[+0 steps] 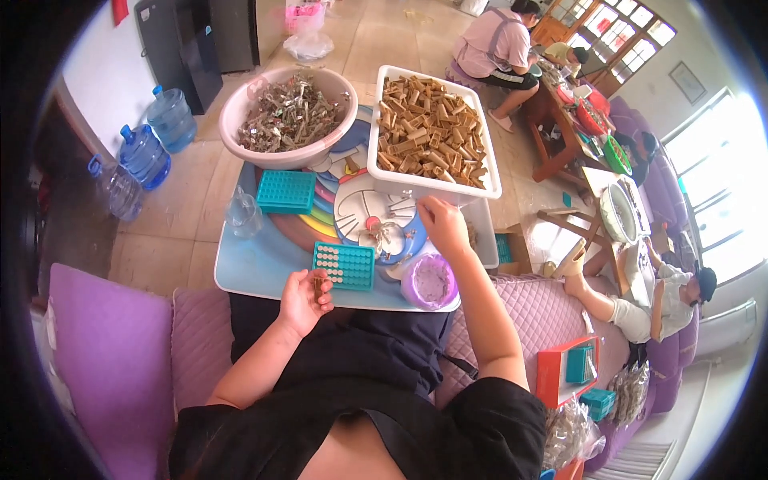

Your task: The person assembles small electronic or mechanical components by hand, taking them from a plastic container and placing them into a grid-like tray.

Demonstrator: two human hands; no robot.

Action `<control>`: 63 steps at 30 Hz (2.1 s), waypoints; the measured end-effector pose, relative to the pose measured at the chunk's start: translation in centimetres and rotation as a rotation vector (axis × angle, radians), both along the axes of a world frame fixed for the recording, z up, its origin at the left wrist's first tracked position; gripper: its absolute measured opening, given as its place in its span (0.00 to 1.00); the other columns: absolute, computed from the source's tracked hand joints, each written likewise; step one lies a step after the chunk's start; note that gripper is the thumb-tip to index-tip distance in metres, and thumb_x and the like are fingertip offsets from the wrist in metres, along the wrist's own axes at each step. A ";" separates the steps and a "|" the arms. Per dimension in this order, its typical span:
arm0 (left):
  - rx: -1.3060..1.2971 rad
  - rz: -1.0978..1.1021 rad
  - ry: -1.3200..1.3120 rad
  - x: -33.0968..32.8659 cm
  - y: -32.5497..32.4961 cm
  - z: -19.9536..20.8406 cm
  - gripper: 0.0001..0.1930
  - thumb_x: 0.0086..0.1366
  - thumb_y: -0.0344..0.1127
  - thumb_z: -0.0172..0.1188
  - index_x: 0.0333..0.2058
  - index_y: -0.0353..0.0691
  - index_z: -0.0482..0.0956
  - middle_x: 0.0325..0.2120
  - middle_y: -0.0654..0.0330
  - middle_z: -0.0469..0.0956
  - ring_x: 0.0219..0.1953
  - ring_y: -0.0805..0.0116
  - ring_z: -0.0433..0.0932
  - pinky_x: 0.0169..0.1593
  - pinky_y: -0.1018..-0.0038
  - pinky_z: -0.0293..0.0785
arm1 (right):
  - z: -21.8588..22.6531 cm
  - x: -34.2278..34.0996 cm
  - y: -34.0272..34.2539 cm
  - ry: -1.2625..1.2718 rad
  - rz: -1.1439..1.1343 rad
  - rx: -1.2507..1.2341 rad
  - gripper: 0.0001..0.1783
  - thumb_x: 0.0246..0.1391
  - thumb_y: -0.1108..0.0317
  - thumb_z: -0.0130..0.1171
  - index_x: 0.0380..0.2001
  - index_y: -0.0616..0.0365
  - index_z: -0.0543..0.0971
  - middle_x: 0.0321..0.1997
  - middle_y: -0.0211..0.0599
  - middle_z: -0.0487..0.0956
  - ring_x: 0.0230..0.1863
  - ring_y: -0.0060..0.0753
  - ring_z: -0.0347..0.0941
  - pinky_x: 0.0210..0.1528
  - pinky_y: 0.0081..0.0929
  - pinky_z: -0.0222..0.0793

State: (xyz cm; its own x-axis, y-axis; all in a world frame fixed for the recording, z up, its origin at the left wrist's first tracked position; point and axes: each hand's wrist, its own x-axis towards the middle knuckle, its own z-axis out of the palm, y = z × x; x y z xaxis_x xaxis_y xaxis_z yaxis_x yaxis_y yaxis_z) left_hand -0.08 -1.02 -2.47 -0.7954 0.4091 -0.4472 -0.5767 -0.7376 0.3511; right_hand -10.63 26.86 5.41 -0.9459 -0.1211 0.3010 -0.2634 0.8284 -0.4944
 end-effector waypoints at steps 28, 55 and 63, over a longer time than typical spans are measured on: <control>-0.046 -0.069 0.376 1.9 1.9 5.5 0.07 0.63 0.35 0.57 0.37 0.41 0.72 0.22 0.71 0.66 0.20 0.82 0.60 0.27 0.82 0.56 | 0.8 13.5 -10.7 0.026 0.139 -0.527 0.09 0.44 0.81 0.61 0.32 0.64 0.77 0.30 0.35 0.79 0.32 0.23 0.76 0.35 0.21 0.72; -0.323 -0.136 0.681 1.1 0.0 4.2 0.19 0.56 0.23 0.61 0.48 0.35 0.75 0.38 0.65 0.72 0.39 0.79 0.71 0.42 0.82 0.69 | -1.2 12.9 -10.6 -0.633 0.285 -1.329 0.05 0.52 0.73 0.59 0.30 0.61 0.74 0.32 0.29 0.76 0.35 0.17 0.70 0.41 0.16 0.65; -0.321 -0.130 0.631 0.9 0.2 4.2 0.19 0.55 0.23 0.62 0.47 0.33 0.74 0.32 0.65 0.75 0.34 0.77 0.73 0.38 0.82 0.71 | -2.0 12.5 -10.7 -0.619 0.327 -1.434 0.04 0.53 0.73 0.58 0.29 0.61 0.73 0.32 0.29 0.75 0.35 0.19 0.71 0.41 0.19 0.66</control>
